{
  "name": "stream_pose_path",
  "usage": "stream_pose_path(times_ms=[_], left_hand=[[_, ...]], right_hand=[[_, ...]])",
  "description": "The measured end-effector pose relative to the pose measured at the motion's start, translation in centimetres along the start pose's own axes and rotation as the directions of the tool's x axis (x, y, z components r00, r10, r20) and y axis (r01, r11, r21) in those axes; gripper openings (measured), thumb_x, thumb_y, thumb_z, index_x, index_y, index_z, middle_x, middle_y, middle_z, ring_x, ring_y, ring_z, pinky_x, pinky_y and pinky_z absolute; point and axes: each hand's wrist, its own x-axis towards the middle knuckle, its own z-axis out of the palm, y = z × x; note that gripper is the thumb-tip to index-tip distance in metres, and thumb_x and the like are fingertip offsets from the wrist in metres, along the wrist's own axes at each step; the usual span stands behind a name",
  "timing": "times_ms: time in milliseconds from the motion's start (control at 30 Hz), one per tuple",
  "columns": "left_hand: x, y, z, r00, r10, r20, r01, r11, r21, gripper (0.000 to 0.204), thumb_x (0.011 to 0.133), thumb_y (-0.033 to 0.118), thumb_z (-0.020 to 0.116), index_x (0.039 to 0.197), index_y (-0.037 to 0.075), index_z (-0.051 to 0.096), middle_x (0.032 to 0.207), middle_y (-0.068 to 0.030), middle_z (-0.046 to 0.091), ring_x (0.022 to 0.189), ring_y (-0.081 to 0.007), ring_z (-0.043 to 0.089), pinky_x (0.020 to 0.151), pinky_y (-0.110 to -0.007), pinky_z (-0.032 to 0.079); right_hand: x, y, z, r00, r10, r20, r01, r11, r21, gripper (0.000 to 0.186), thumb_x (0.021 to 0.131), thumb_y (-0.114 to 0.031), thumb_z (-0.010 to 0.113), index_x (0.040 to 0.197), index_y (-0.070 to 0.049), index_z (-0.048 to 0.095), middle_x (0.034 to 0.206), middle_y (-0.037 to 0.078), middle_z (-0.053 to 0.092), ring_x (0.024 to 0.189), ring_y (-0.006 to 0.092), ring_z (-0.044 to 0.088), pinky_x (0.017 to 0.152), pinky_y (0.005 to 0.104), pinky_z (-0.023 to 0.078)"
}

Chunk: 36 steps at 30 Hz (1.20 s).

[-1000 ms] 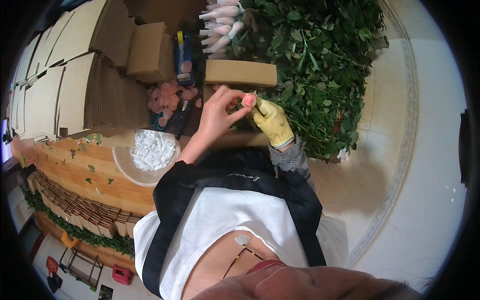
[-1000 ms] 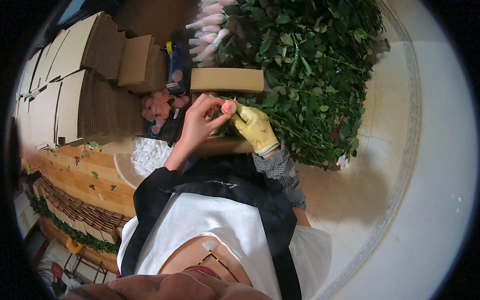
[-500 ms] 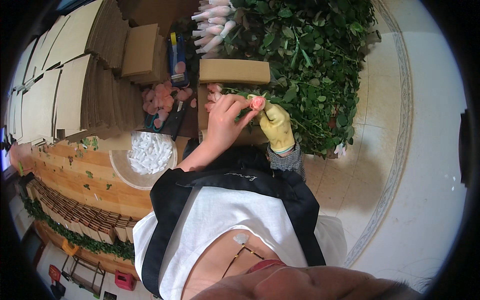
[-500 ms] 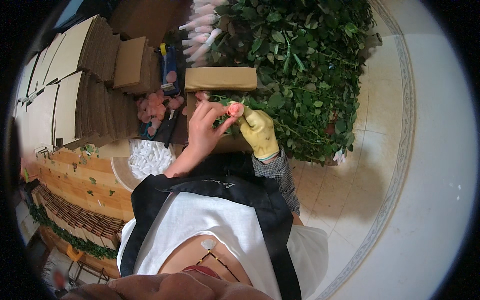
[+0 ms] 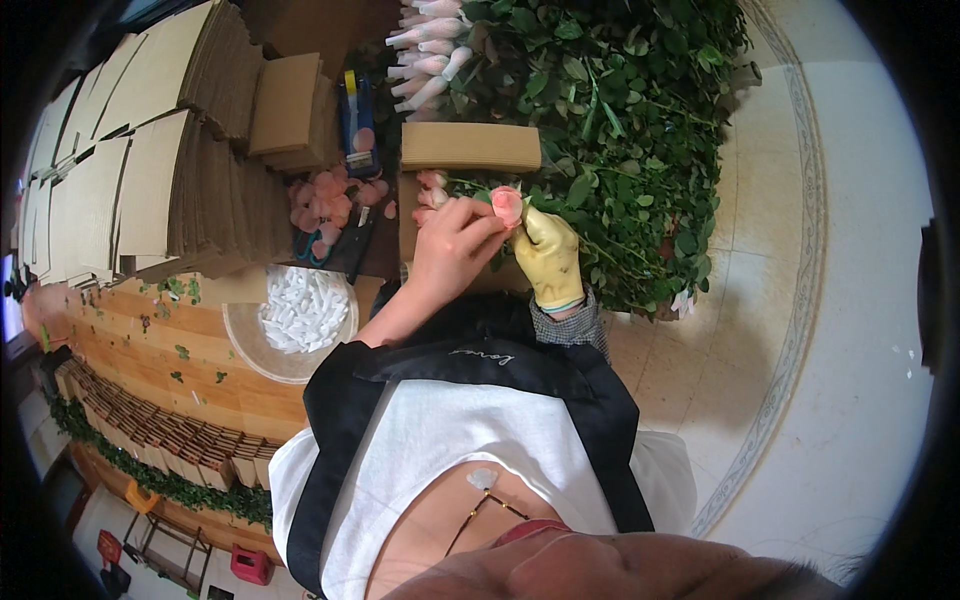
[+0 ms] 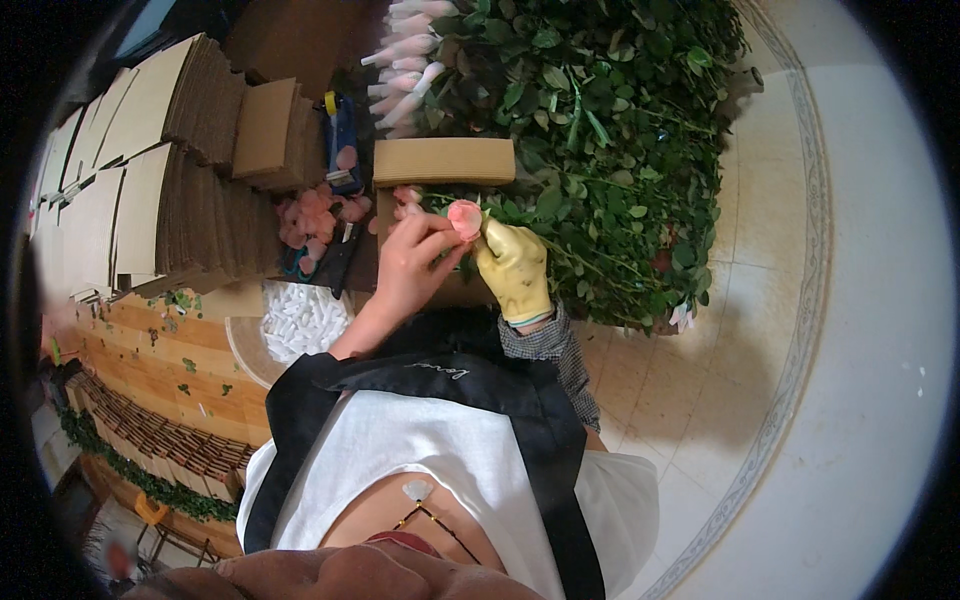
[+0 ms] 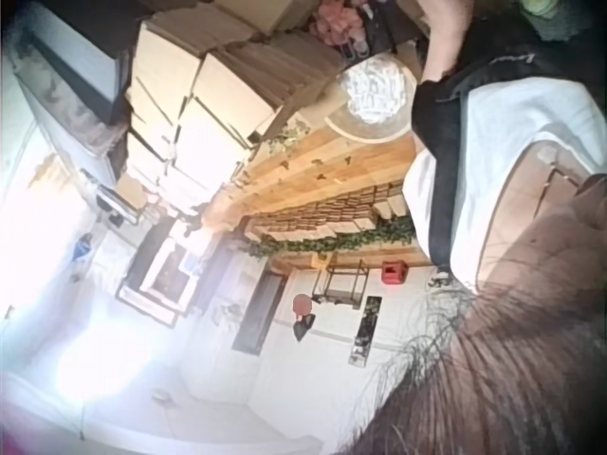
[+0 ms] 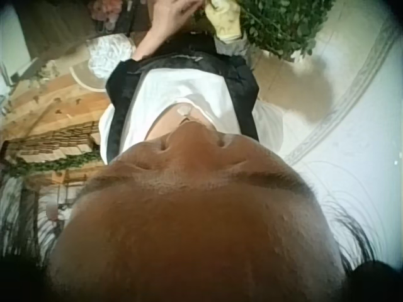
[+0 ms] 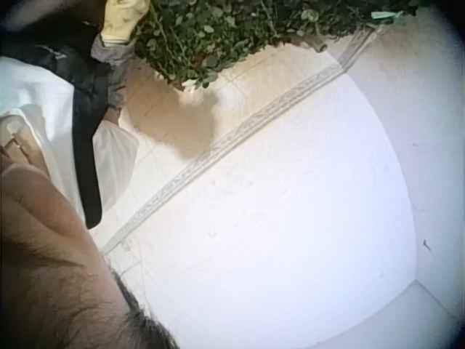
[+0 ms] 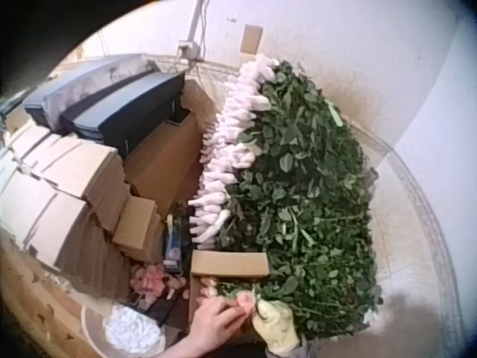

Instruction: The person arranges artificial pink flowers and green leaves into small cardboard boxes. They place white packing material into the boxes, then insert the flowers and leaves, adjusting them to fit neatly.

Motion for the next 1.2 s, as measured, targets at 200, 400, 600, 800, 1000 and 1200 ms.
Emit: stream_pose_path(times_ms=[200, 400, 600, 800, 1000, 1200], left_hand=[[0.3, -0.4, -1.2, 0.991, 0.021, -0.135, -0.014, 0.999, 0.047, 0.020, 0.071, 0.006, 0.082, 0.085, 0.011, 0.067, 0.075, -0.0034, 0.062, 0.070, -0.0234, 0.062, 0.063, -0.036, 0.047], [2.2, -3.2, -6.7, 0.912, -0.345, -0.221, 0.409, 0.742, 0.532, 0.062, 0.081, 0.009, 0.075, 0.136, 0.006, 0.045, 0.094, -0.0124, 0.064, 0.081, -0.0299, 0.064, 0.074, -0.040, 0.052], [2.7, 0.0, -4.4, 0.993, -0.080, -0.082, 0.098, 0.965, 0.244, 0.025, 0.073, 0.013, 0.081, 0.093, 0.006, 0.068, 0.092, -0.0092, 0.062, 0.082, -0.0288, 0.059, 0.071, -0.039, 0.048], [2.7, 0.1, -2.0, 0.998, -0.063, 0.019, 0.058, 0.978, 0.200, 0.030, 0.072, 0.014, 0.083, 0.100, 0.013, 0.071, 0.112, -0.0104, 0.059, 0.103, -0.0312, 0.054, 0.084, -0.041, 0.047], [2.4, 0.4, -1.4, 0.997, 0.043, 0.060, -0.054, 0.980, 0.190, 0.025, 0.071, 0.009, 0.080, 0.093, 0.012, 0.070, 0.114, -0.0098, 0.060, 0.101, -0.0302, 0.055, 0.082, -0.040, 0.047], [-0.7, 0.1, -1.6, 0.952, 0.280, 0.128, -0.306, 0.906, 0.291, 0.027, 0.064, 0.007, 0.081, 0.088, 0.015, 0.071, 0.111, -0.0064, 0.061, 0.093, -0.0255, 0.056, 0.079, -0.037, 0.046]], right_hand=[[1.0, -1.1, 0.4, 0.996, -0.050, -0.070, 0.043, 0.994, -0.103, 0.017, 0.079, -0.009, 0.072, 0.096, -0.011, 0.073, 0.071, 0.011, 0.064, 0.064, 0.0312, 0.060, 0.061, 0.0407, 0.048], [0.7, 0.1, 0.9, 0.995, -0.083, -0.063, 0.070, 0.980, -0.189, 0.009, 0.078, -0.008, 0.072, 0.087, -0.008, 0.072, 0.068, 0.009, 0.063, 0.063, 0.0296, 0.060, 0.060, 0.0403, 0.048], [1.0, -0.3, 1.0, 0.982, -0.170, -0.076, 0.149, 0.962, -0.229, 0.020, 0.078, -0.010, 0.073, 0.098, -0.010, 0.072, 0.064, 0.007, 0.059, 0.060, 0.0281, 0.058, 0.059, 0.0396, 0.046], [1.0, 0.2, 0.8, 0.974, -0.222, -0.038, 0.204, 0.941, -0.271, 0.032, 0.079, -0.013, 0.074, 0.110, -0.009, 0.071, 0.063, 0.007, 0.057, 0.060, 0.0278, 0.058, 0.059, 0.0390, 0.046], [1.1, -0.5, 0.4, 0.970, -0.240, -0.046, 0.228, 0.955, -0.188, 0.029, 0.081, -0.013, 0.072, 0.110, -0.007, 0.070, 0.065, 0.010, 0.058, 0.060, 0.0306, 0.059, 0.057, 0.0412, 0.046], [1.4, -1.2, -0.2, 0.977, -0.204, -0.067, 0.194, 0.972, -0.136, 0.025, 0.083, -0.009, 0.069, 0.108, -0.007, 0.071, 0.067, 0.012, 0.062, 0.060, 0.0322, 0.060, 0.055, 0.0420, 0.046]])
